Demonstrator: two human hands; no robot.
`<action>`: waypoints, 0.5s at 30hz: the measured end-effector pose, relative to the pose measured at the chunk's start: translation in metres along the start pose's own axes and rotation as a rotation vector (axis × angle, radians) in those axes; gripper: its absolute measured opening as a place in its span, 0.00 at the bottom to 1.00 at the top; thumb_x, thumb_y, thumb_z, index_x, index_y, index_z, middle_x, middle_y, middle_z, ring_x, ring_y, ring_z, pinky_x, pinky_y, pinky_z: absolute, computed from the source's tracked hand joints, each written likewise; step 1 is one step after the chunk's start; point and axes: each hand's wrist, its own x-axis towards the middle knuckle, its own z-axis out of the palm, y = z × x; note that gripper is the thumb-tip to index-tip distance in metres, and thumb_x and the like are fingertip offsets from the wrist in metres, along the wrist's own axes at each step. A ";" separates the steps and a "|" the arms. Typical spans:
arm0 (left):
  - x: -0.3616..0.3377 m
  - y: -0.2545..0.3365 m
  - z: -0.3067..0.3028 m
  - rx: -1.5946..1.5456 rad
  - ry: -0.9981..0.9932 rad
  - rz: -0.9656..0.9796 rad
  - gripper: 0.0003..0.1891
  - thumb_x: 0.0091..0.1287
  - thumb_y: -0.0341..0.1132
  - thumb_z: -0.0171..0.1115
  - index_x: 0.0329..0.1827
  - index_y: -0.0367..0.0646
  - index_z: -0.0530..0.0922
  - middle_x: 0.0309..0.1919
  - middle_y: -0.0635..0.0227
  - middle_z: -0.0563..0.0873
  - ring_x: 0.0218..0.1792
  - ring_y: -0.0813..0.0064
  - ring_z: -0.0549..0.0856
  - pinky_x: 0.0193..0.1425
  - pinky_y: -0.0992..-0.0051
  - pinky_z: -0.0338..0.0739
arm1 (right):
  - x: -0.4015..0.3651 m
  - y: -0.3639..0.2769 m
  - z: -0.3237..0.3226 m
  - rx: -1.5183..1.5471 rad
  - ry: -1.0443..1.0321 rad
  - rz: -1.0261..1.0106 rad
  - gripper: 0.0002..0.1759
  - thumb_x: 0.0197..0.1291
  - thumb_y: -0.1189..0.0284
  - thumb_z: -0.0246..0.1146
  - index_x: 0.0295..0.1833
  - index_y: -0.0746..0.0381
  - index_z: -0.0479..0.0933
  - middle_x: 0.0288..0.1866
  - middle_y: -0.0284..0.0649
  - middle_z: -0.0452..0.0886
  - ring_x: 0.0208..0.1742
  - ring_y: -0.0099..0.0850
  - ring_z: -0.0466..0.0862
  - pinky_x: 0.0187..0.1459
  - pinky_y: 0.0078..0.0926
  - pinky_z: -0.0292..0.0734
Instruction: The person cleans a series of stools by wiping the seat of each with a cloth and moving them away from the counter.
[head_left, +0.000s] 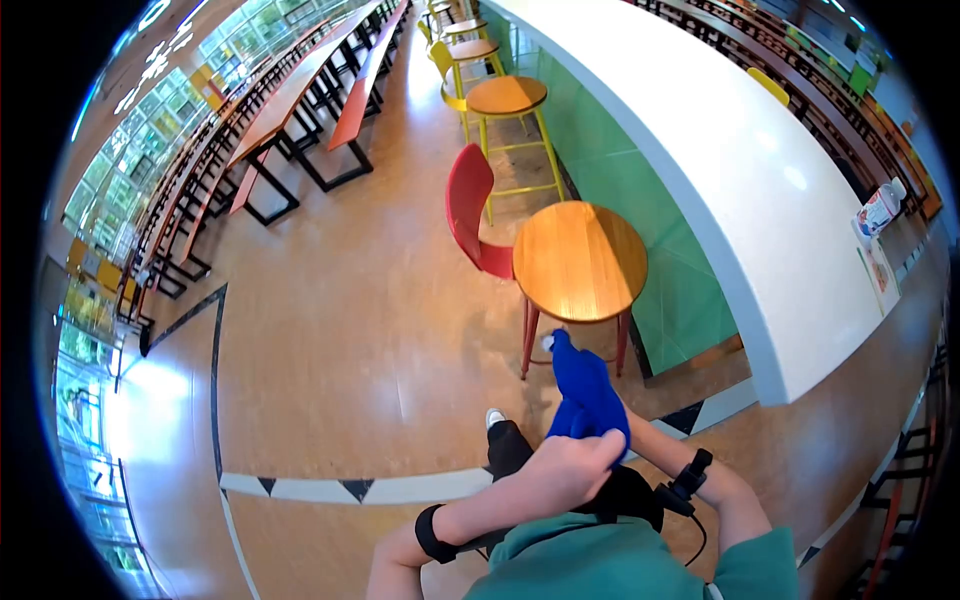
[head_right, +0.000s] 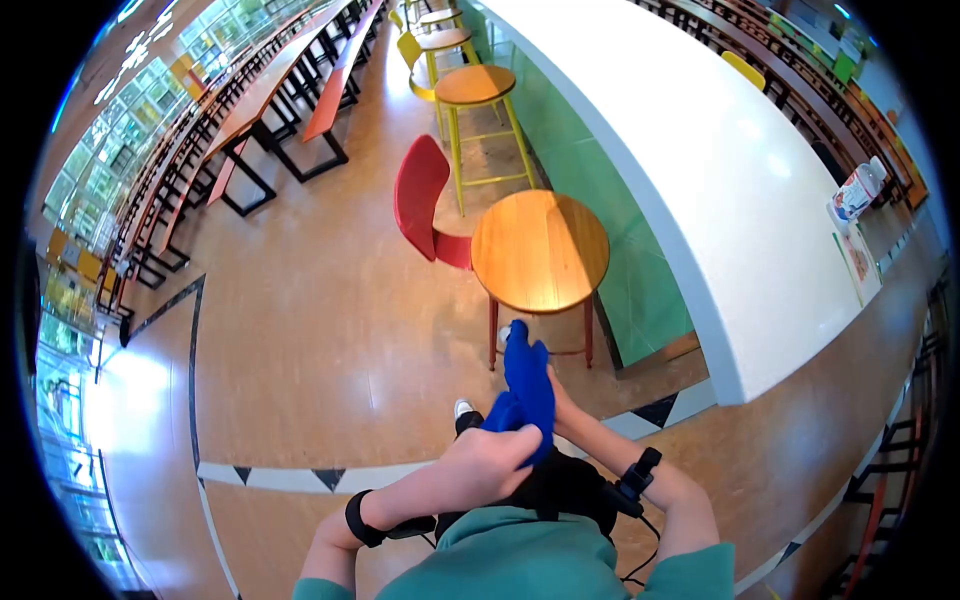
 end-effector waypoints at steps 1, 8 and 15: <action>0.003 -0.007 -0.007 0.077 -0.021 0.091 0.08 0.55 0.26 0.55 0.35 0.40 0.65 0.20 0.61 0.75 0.23 0.56 0.79 0.24 0.65 0.73 | 0.008 -0.008 0.008 0.016 0.010 -0.018 0.14 0.63 0.69 0.57 0.53 0.60 0.70 0.45 0.38 0.75 0.45 0.26 0.77 0.49 0.24 0.73; 0.025 -0.054 -0.069 0.220 -0.423 0.295 0.13 0.57 0.27 0.53 0.45 0.41 0.65 0.27 0.59 0.77 0.25 0.59 0.82 0.23 0.66 0.76 | 0.061 -0.051 0.064 0.061 0.087 -0.231 0.13 0.63 0.71 0.57 0.53 0.61 0.70 0.45 0.38 0.76 0.45 0.27 0.77 0.48 0.25 0.73; 0.019 -0.102 -0.120 0.357 -0.850 0.185 0.26 0.54 0.27 0.55 0.58 0.42 0.63 0.29 0.58 0.79 0.24 0.60 0.83 0.24 0.65 0.78 | 0.065 -0.088 0.084 0.126 0.211 -0.523 0.13 0.63 0.72 0.57 0.52 0.62 0.70 0.45 0.38 0.76 0.45 0.28 0.77 0.48 0.25 0.74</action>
